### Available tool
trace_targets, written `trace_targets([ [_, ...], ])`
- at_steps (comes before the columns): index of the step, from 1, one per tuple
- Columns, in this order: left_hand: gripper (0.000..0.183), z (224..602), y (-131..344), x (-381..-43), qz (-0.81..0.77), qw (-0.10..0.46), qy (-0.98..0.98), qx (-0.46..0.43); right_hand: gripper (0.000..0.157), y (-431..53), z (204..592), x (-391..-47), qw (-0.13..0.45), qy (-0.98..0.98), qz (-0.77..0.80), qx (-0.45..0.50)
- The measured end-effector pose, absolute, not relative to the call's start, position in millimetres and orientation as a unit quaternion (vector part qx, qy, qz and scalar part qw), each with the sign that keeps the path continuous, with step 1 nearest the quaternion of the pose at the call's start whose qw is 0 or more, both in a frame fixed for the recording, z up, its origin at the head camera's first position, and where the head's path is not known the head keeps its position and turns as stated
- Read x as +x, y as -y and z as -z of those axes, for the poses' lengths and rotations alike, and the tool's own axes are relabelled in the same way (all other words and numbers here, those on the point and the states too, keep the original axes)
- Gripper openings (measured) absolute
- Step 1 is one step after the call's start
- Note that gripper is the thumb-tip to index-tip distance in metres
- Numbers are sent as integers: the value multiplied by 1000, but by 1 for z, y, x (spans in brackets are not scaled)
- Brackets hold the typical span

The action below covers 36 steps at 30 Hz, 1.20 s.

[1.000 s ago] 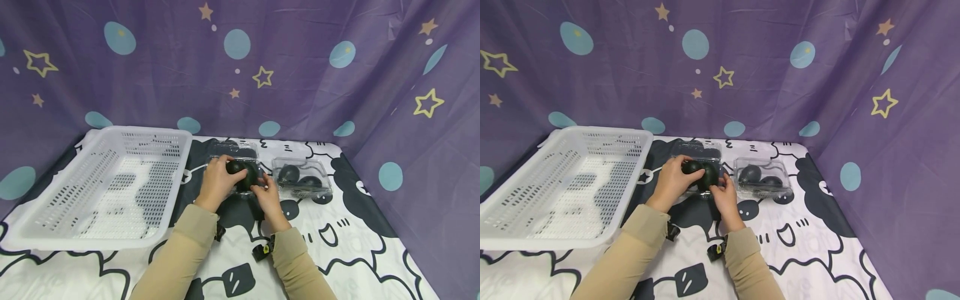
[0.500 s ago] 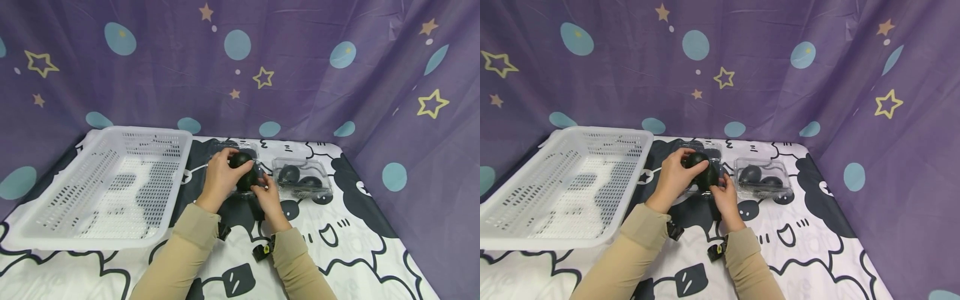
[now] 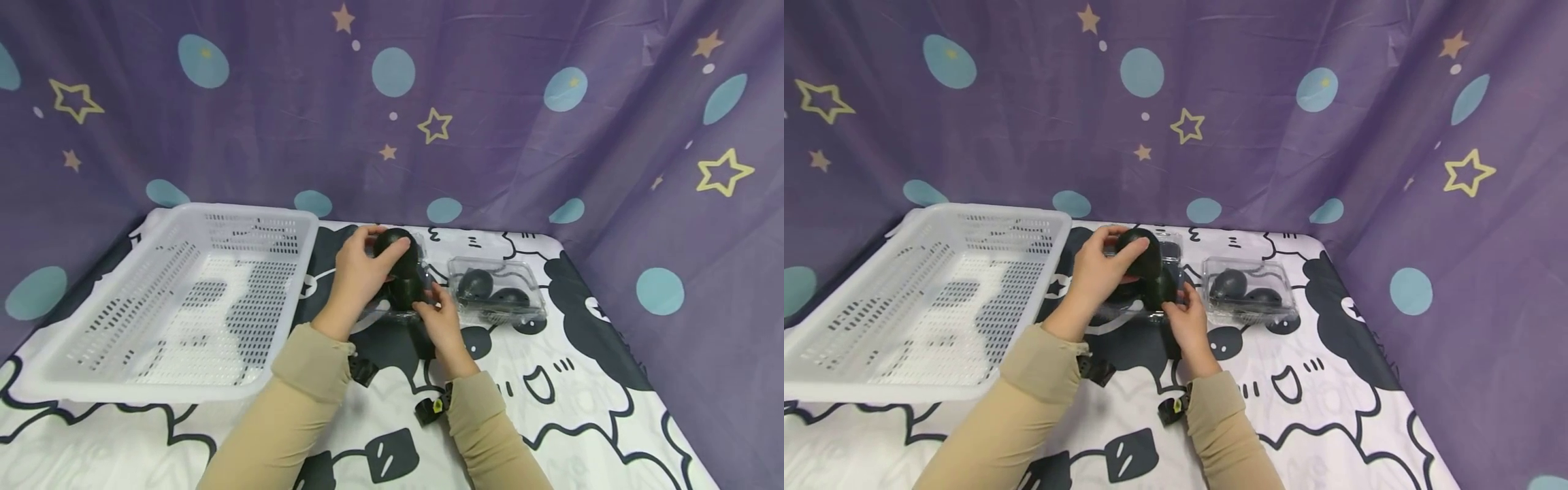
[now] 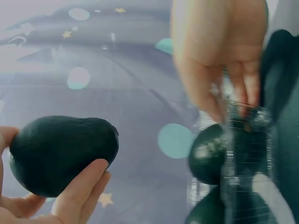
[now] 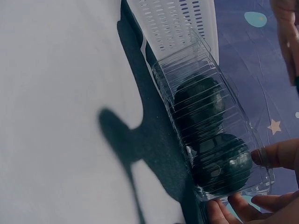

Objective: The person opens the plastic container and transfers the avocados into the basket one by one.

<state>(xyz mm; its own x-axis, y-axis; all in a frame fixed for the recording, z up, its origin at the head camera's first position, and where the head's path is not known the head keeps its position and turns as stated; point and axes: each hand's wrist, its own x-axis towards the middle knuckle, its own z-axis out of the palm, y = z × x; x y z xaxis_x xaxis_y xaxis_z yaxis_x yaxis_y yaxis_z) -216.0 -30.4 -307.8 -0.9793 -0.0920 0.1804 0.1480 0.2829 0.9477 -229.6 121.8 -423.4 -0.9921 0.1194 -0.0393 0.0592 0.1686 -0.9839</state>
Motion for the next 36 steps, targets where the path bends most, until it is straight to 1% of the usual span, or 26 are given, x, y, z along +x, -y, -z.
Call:
trace_targets([
  [6, 50, 289, 36, -209, 679, 64, 731, -20, 63, -121, 423, -230, 25, 760, -647, -58],
  [11, 43, 272, 42, -203, 712, 37, 701, -21, 61, -121, 424, -230, 28, 760, -646, -57],
  [15, 42, 260, 47, -200, 732, 22, 681, -16, 60, -121, 425, -230, 25, 764, -642, -56],
  [20, 45, 249, 54, -197, 743, 14, 669, -20, 59, -122, 423, -229, 21, 764, -642, -52],
  [28, 57, 238, 65, -194, 727, 10, 685, -33, 60, -122, 423, -229, 13, 765, -642, -47],
  [36, 59, 220, 72, -194, 720, 12, 691, -55, 58, -122, 423, -229, 28, 774, -631, -48],
])
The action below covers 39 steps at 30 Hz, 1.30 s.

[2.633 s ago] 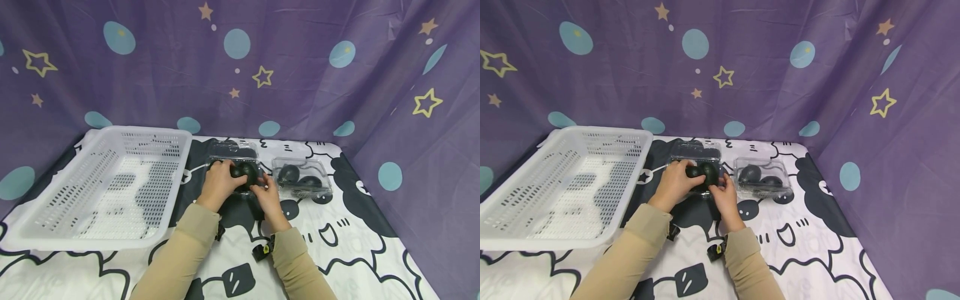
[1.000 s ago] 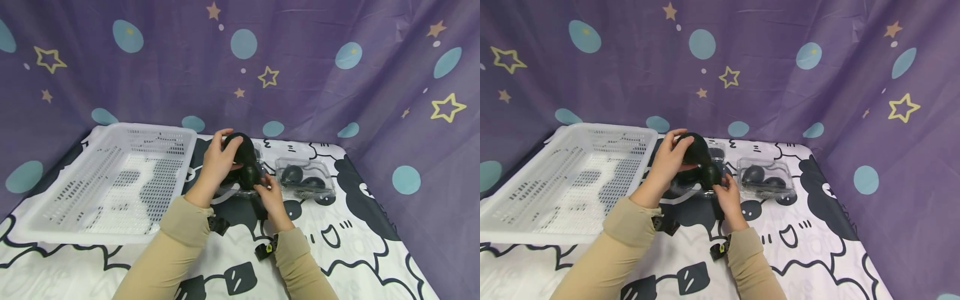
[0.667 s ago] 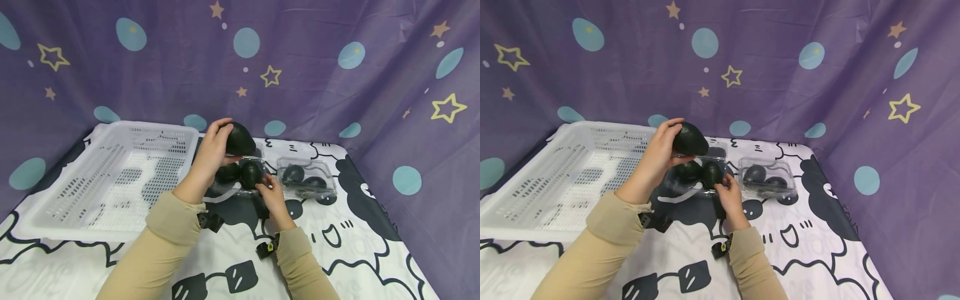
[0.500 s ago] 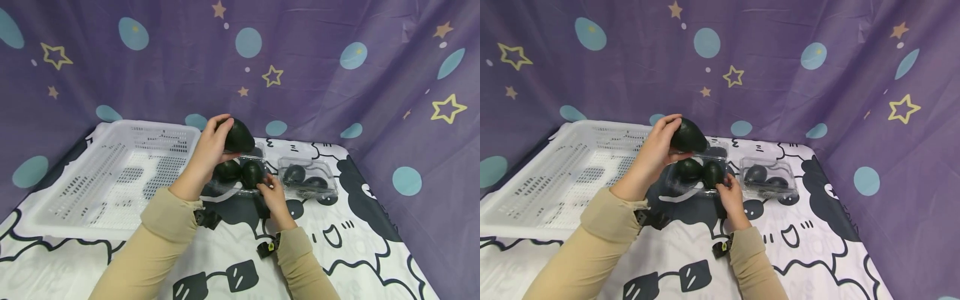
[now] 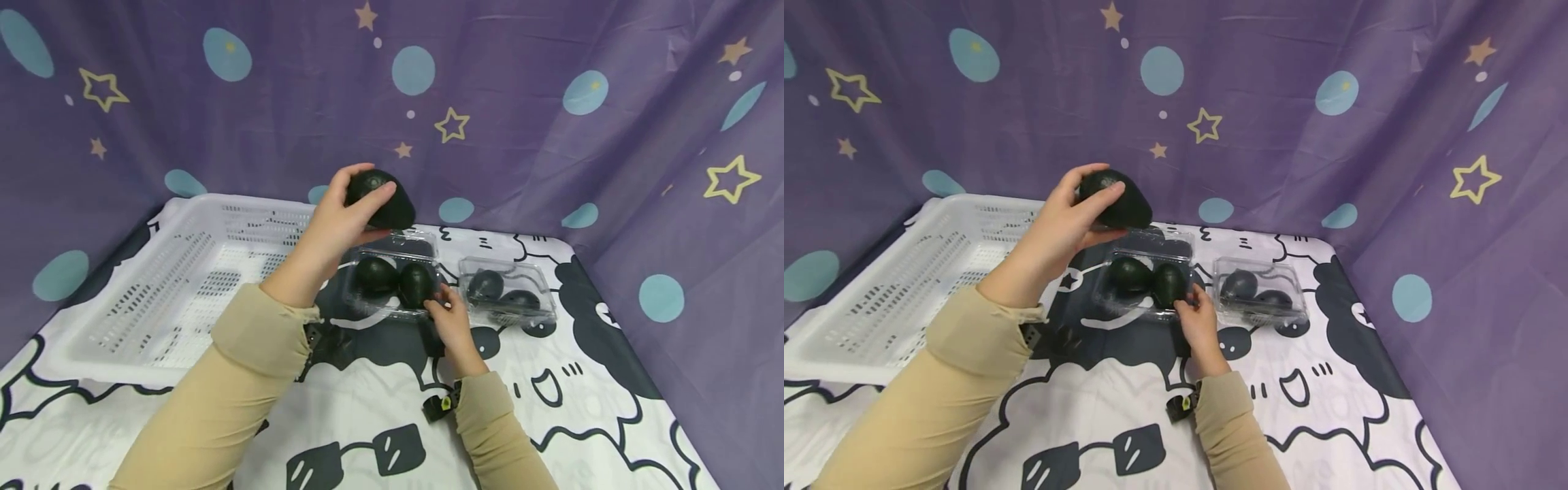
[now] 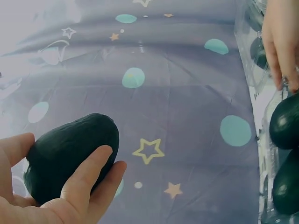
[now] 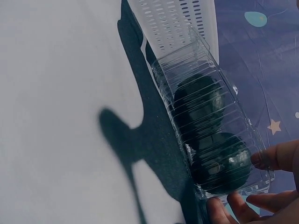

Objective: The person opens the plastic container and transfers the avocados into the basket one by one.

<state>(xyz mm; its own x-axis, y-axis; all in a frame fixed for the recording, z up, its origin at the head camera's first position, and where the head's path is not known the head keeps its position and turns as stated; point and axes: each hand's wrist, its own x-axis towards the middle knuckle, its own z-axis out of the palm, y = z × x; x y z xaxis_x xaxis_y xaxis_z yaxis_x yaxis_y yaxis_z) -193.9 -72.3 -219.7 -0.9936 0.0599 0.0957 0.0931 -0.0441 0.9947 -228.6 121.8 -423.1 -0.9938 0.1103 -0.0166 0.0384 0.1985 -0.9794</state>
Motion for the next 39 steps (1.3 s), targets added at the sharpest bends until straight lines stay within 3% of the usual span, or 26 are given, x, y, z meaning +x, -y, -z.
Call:
trace_targets([
  [16, 55, 200, 110, -204, 701, 37, 711, -40, 57, -123, 423, -230, 33, 780, -623, -44],
  [39, 81, 232, 182, -213, 611, 35, 791, 33, 57, -125, 423, -231, 25, 778, -626, -39],
])
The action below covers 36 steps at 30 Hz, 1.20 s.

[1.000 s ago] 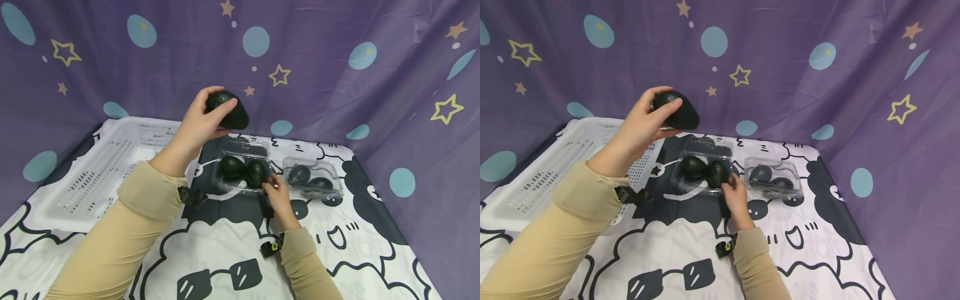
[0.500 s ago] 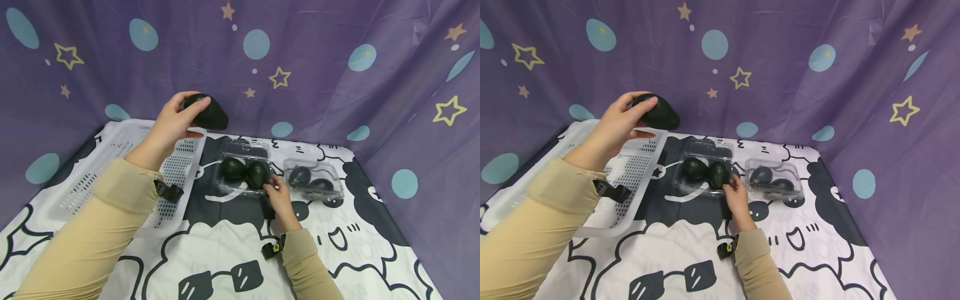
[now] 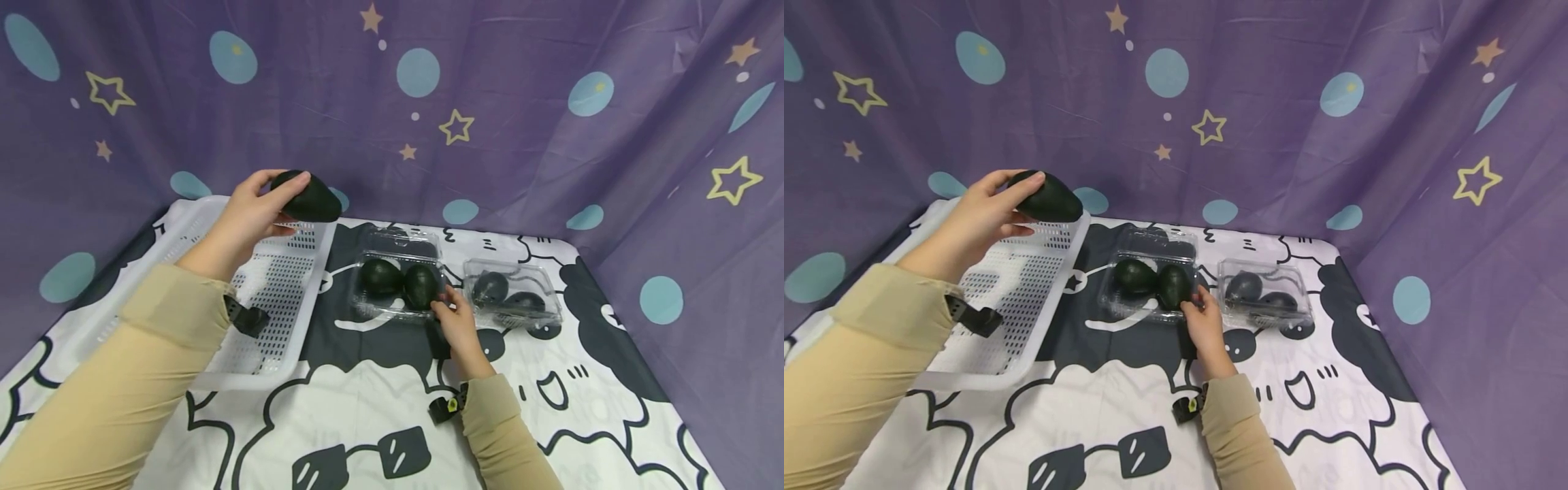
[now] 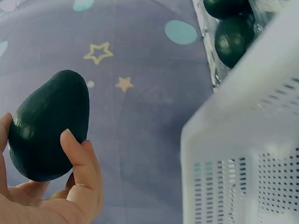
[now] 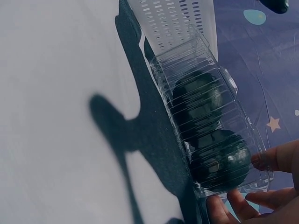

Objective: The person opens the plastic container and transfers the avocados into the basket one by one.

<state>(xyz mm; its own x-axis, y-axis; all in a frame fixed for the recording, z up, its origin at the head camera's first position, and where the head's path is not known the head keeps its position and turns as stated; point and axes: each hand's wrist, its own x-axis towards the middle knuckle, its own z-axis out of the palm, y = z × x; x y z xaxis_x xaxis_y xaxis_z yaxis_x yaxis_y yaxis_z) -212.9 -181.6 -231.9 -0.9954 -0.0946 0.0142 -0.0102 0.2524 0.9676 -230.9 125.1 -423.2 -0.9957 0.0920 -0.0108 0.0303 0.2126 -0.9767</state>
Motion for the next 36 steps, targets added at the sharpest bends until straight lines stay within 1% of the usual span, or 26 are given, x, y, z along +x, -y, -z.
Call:
trace_targets([
  [16, 97, 264, 216, -223, 618, -17, 782, 77, 55, -126, 422, -232, 23, 777, -628, -40],
  [27, 85, 294, 237, -231, 604, -43, 792, 84, 56, -126, 423, -232, 31, 773, -632, -38],
  [36, 87, 315, 246, -233, 602, -79, 789, 93, 56, -126, 422, -232, 31, 771, -635, -34],
])
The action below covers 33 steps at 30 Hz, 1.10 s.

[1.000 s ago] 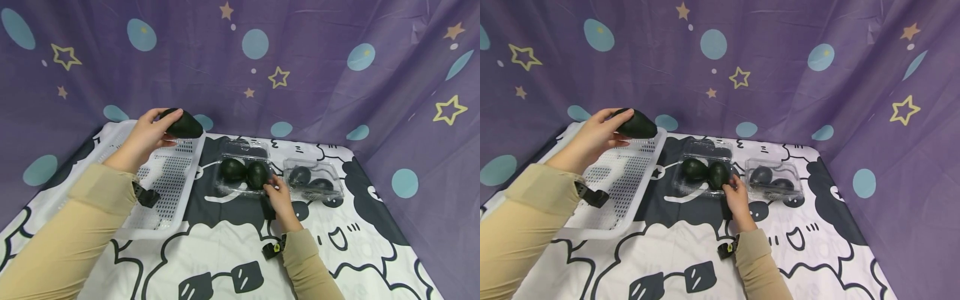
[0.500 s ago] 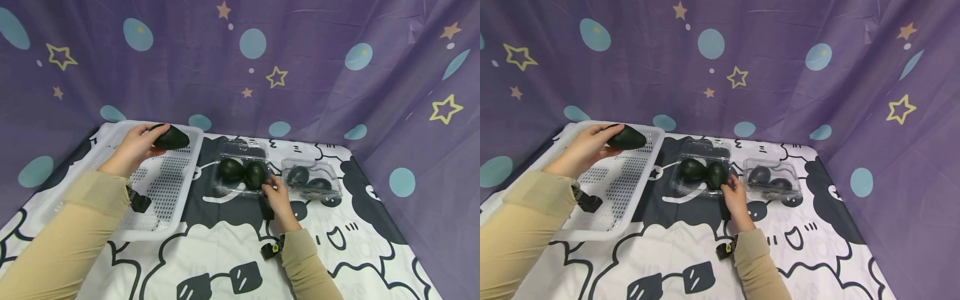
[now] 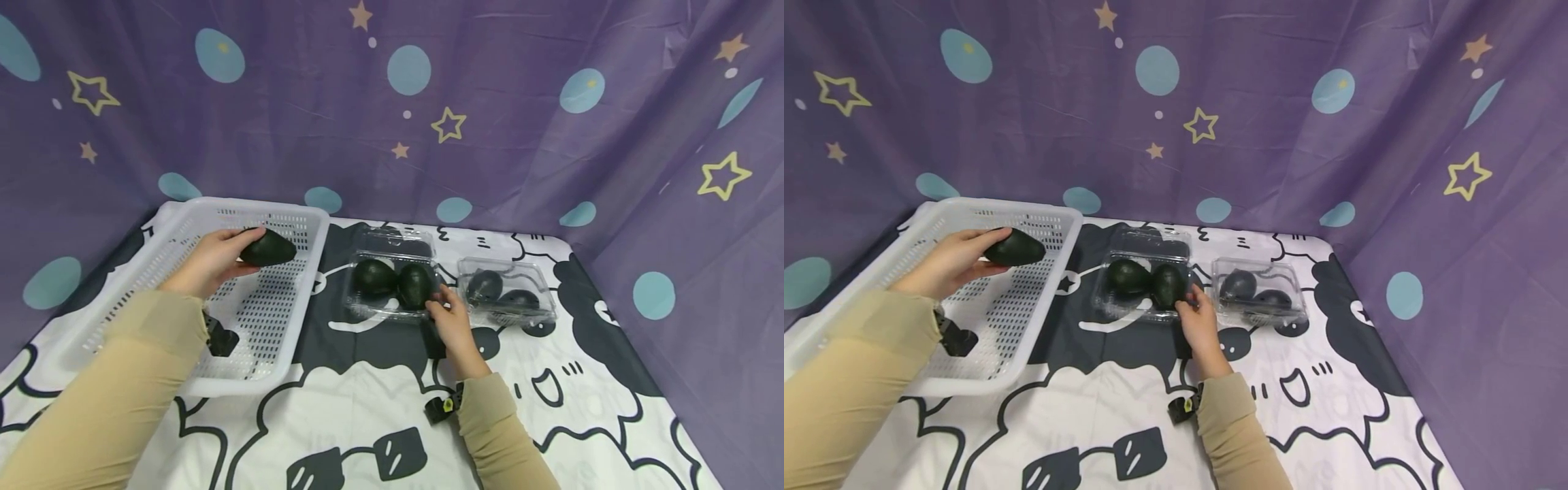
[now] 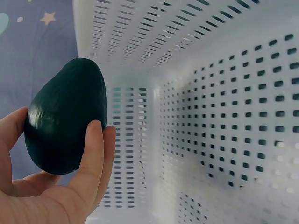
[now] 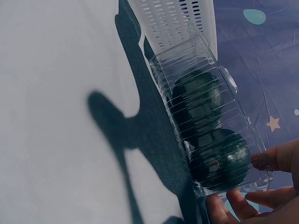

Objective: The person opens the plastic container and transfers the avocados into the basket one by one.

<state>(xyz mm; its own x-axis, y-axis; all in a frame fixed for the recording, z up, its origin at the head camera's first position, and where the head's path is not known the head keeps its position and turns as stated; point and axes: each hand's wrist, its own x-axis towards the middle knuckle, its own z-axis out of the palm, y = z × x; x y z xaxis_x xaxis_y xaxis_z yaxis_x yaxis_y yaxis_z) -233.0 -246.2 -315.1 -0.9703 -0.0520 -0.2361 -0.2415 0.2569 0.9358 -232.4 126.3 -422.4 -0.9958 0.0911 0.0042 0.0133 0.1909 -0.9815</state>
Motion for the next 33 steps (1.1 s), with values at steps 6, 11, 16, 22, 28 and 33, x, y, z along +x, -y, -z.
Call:
trace_targets([
  [6, 85, 322, 249, -232, -595, 92, -793, -96, 56, -126, 422, -231, 34, 772, -634, -32],
  [11, 85, 326, 249, -233, -588, 100, -795, -108, 56, -125, 422, -231, 33, 773, -633, -32],
  [16, 85, 330, 250, -235, -575, 112, -804, -102, 56, -125, 422, -232, 31, 771, -635, -33],
  [22, 82, 336, 253, -238, -566, 117, -810, -99, 56, -126, 423, -233, 29, 770, -637, -33],
  [28, 80, 339, 252, -240, -558, 131, -811, -115, 55, -126, 423, -232, 25, 776, -629, -34],
  [33, 83, 341, 252, -241, -548, 148, -811, -143, 55, -127, 422, -232, 26, 776, -629, -36],
])
